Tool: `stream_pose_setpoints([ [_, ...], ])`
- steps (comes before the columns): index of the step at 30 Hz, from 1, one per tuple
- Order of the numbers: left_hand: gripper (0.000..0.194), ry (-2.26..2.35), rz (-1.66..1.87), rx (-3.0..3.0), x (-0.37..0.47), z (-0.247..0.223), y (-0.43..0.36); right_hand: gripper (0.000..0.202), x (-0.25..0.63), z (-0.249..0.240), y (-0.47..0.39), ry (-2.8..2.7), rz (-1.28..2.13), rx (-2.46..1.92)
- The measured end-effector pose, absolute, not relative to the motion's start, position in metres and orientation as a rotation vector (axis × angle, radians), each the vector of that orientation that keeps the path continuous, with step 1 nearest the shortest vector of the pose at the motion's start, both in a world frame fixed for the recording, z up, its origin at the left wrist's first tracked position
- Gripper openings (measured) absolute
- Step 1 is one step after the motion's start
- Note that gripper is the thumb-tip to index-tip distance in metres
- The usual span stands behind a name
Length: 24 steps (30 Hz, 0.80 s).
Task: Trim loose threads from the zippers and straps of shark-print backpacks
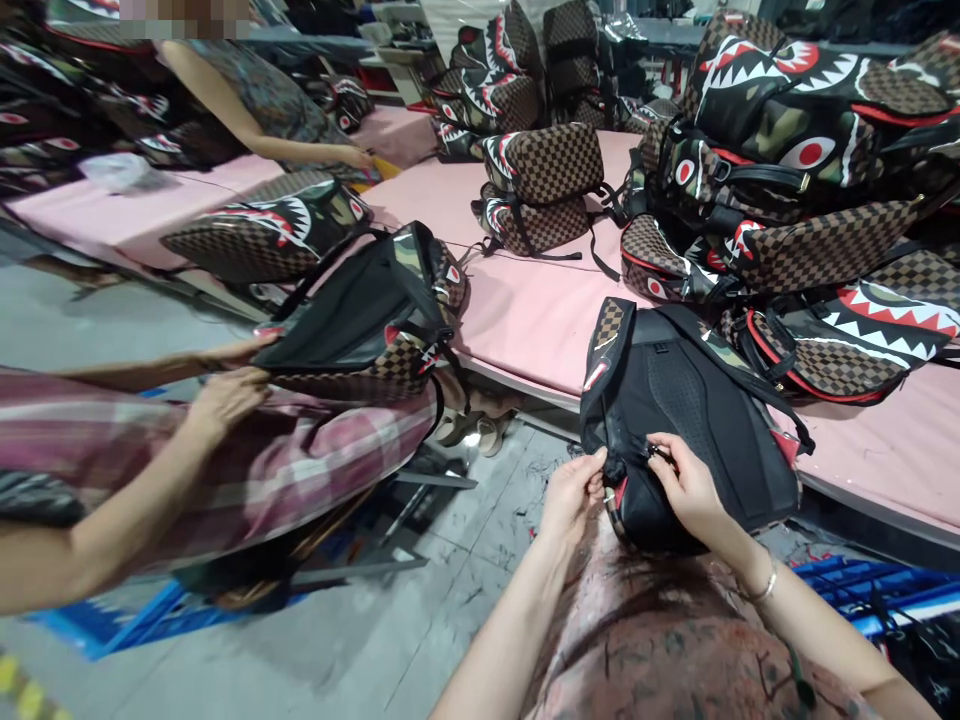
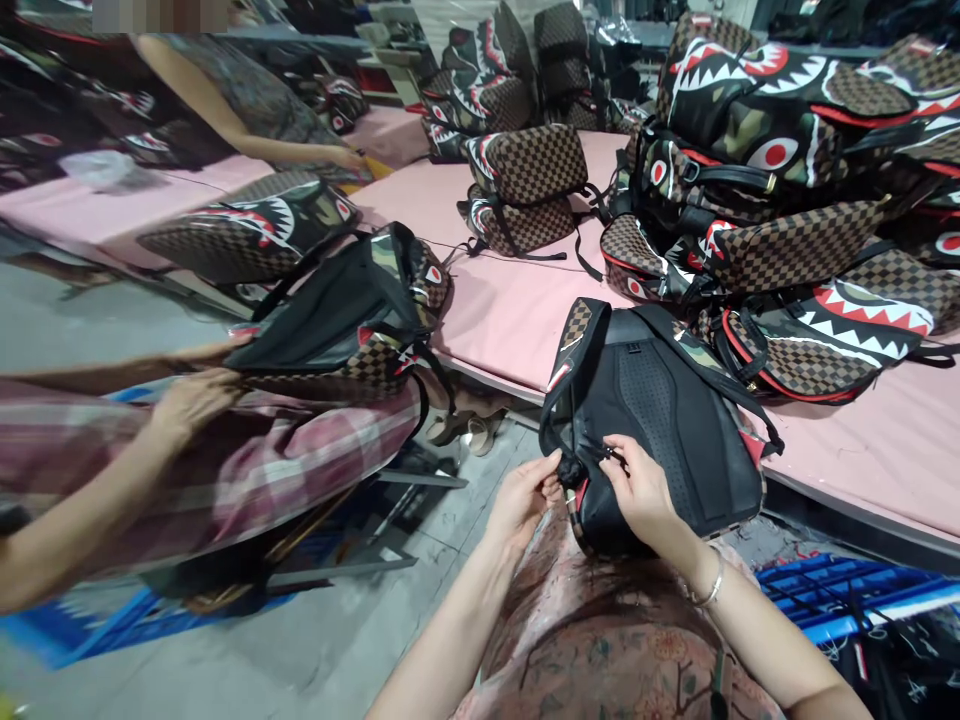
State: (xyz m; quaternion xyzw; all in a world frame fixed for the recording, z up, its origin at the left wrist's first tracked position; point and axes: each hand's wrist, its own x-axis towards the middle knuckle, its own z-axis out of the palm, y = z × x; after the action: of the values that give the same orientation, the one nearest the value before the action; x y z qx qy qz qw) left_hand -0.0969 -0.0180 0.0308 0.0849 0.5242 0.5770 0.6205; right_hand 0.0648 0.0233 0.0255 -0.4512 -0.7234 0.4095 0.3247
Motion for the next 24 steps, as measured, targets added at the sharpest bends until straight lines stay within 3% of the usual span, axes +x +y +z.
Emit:
stream_pose_setpoints([
  [7,0.041,1.225,1.378,0.126,-0.083,0.03,-0.016,0.019,0.04,0.026,0.015,-1.925,0.978,-1.145],
  [10,0.041,1.204,1.354,0.141,-0.083,0.029,-0.018,0.015,0.029,0.02,0.024,-1.832,1.147,-1.122],
  [17,0.039,1.145,1.275,0.103,-0.087,0.028,-0.021,0.029,0.027,0.012,0.04,-1.558,1.616,-1.075],
  [24,0.047,1.094,1.345,-0.091,-0.089,0.025,-0.016,0.026,0.051,0.007,0.02,-1.753,1.101,-1.275],
])
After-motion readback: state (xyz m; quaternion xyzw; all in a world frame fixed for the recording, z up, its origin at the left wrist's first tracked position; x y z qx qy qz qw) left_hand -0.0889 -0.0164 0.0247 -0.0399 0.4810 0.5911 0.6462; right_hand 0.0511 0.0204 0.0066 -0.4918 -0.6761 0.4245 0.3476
